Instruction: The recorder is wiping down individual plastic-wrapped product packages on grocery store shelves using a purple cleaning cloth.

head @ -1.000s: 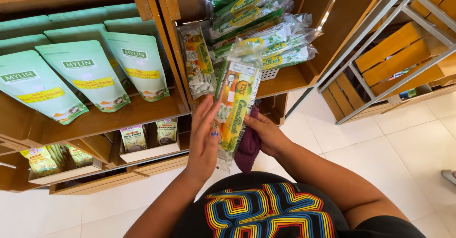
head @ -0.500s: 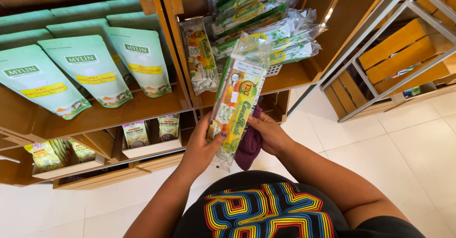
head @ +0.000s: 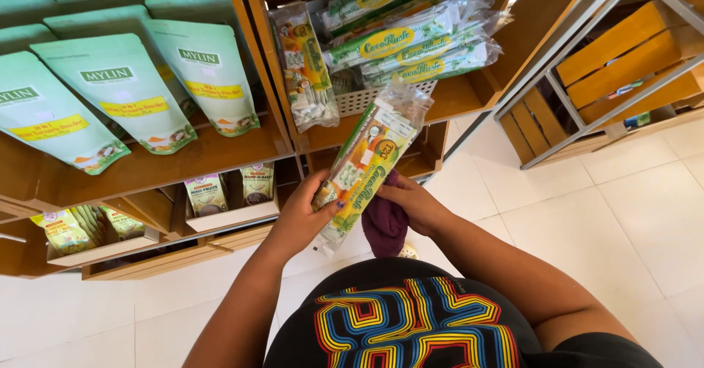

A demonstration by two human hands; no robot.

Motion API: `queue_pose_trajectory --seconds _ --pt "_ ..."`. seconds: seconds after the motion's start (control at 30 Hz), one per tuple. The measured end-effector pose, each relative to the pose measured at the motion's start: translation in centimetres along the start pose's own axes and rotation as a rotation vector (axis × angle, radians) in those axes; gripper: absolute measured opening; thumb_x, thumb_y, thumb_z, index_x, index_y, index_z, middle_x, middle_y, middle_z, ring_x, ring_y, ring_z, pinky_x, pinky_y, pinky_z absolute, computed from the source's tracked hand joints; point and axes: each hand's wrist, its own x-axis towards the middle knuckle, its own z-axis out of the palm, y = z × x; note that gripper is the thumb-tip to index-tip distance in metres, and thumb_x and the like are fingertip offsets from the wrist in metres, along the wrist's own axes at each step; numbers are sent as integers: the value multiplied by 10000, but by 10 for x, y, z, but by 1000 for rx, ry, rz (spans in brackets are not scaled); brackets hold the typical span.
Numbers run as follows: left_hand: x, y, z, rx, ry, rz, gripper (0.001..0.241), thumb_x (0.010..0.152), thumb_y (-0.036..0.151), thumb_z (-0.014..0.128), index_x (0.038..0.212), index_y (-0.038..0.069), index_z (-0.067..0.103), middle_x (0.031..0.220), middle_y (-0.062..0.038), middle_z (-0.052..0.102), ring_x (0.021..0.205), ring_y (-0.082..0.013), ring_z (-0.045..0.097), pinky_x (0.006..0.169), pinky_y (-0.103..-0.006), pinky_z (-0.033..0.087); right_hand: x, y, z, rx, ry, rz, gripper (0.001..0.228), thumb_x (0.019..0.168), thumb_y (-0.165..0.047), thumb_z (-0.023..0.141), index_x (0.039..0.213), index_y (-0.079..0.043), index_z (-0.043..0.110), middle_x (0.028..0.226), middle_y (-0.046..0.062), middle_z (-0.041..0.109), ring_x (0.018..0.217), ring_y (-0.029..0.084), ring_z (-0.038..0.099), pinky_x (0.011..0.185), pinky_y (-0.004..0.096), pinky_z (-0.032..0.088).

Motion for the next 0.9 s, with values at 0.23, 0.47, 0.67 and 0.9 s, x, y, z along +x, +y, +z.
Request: queue_pose_trajectory --seconds 0.23,0.47,0.67,0.9 --pt "6 -13 7 11 -91 -16 601 883 155 725 1425 12 506 1349 -155 620 1224 -252 623 1028 -344 487 -4 17 -13 -21 103 62 442 979 -94 592 1396 35 527 1347 144 646 1214 221 632 1057 350 498" --pt "15 -60 29 111 -154 -148 644 868 193 763 1426 26 486 1337 -170 616 1194 -261 627 995 -353 496 -12 39 -40 43 246 134 423 983 -124 586 1377 25 545 1275 141 669 1135 223 649 999 355 519" --pt "29 -110 71 -94 -262 -403 637 869 233 744 1435 71 500 1240 -128 702 1088 -227 665 921 -348 539 -24 65 -86 127 423 163 405 973 -161 580 1345 -2 558 1189 127 684 1059 249 664 944 393 548" --pt "40 -197 135 -213 -46 -488 520 894 217 745 1355 55 567 1208 -87 701 1068 -172 659 917 -323 518 -41 83 -120 125 510 271 450 957 -220 618 1356 -21 556 1124 159 687 969 266 692 856 399 587"
